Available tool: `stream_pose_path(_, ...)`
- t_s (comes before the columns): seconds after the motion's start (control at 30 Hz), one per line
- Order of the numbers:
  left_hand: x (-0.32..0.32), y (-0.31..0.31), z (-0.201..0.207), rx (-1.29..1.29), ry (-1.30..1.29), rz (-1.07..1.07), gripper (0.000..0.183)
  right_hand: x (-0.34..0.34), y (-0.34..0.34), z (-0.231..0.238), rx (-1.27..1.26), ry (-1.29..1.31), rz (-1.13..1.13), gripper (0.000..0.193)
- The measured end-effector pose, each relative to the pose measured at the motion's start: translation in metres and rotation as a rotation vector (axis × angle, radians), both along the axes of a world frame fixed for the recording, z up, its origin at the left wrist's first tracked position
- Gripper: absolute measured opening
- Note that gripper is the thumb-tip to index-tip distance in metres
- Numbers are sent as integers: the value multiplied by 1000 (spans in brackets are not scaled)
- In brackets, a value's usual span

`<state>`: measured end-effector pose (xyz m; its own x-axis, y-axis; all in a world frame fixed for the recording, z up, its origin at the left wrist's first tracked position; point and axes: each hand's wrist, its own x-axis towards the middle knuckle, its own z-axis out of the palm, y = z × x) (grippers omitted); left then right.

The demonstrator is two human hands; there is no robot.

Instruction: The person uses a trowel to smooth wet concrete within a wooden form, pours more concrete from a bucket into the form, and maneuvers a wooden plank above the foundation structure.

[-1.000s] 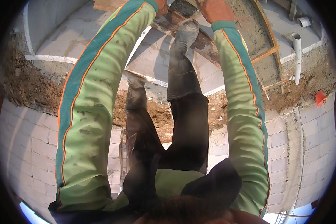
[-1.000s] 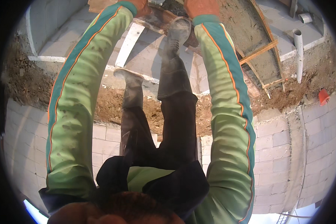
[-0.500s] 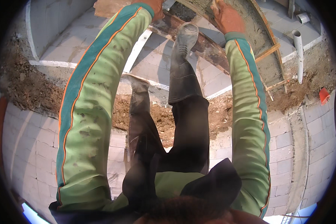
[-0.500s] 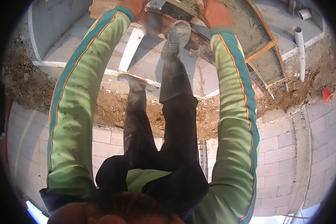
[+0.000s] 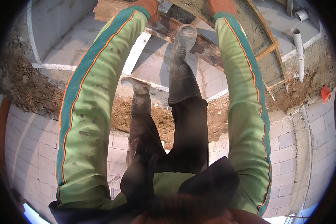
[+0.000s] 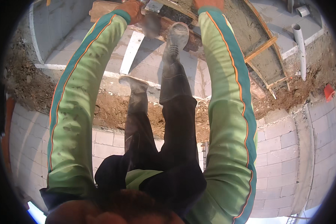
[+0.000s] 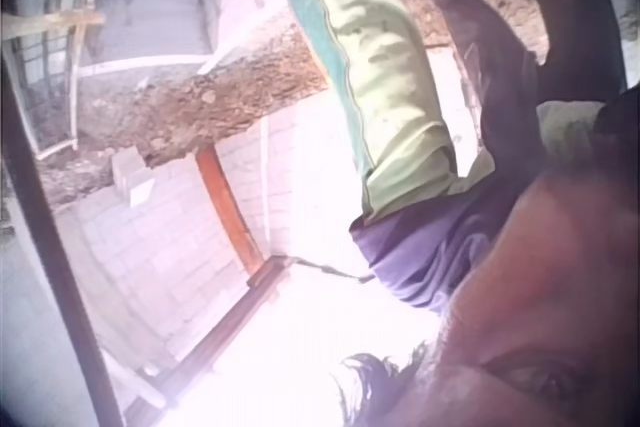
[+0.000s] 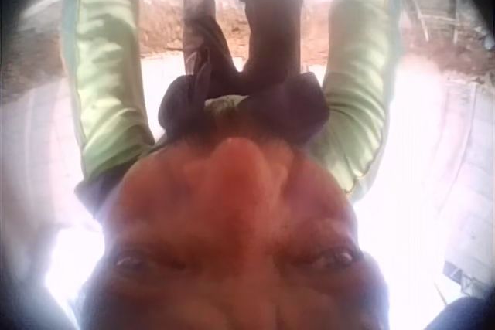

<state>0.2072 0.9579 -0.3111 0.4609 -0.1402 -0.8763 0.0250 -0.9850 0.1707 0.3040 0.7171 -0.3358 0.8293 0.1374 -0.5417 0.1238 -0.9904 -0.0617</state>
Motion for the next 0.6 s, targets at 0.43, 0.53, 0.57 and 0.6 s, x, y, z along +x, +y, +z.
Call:
stream_pose_path(0.43, 5, -5, 11, 8, 63, 89, 77, 7, 12, 38, 4, -210, 89, 24)
stream_pose_path(0.53, 7, -4, 10, 20, 56, 35, 77, 7, 16, 40, 33, -268, 161, 24)
stream_pose_path(0.57, 6, -4, 10, 25, 38, 11, 77, 6, 14, 42, 23, -262, 161, 24)
stream_pose_path(0.6, 6, -3, 10, 3, 50, 30, 78, 2, 6, 45, 14, -265, 164, 24)
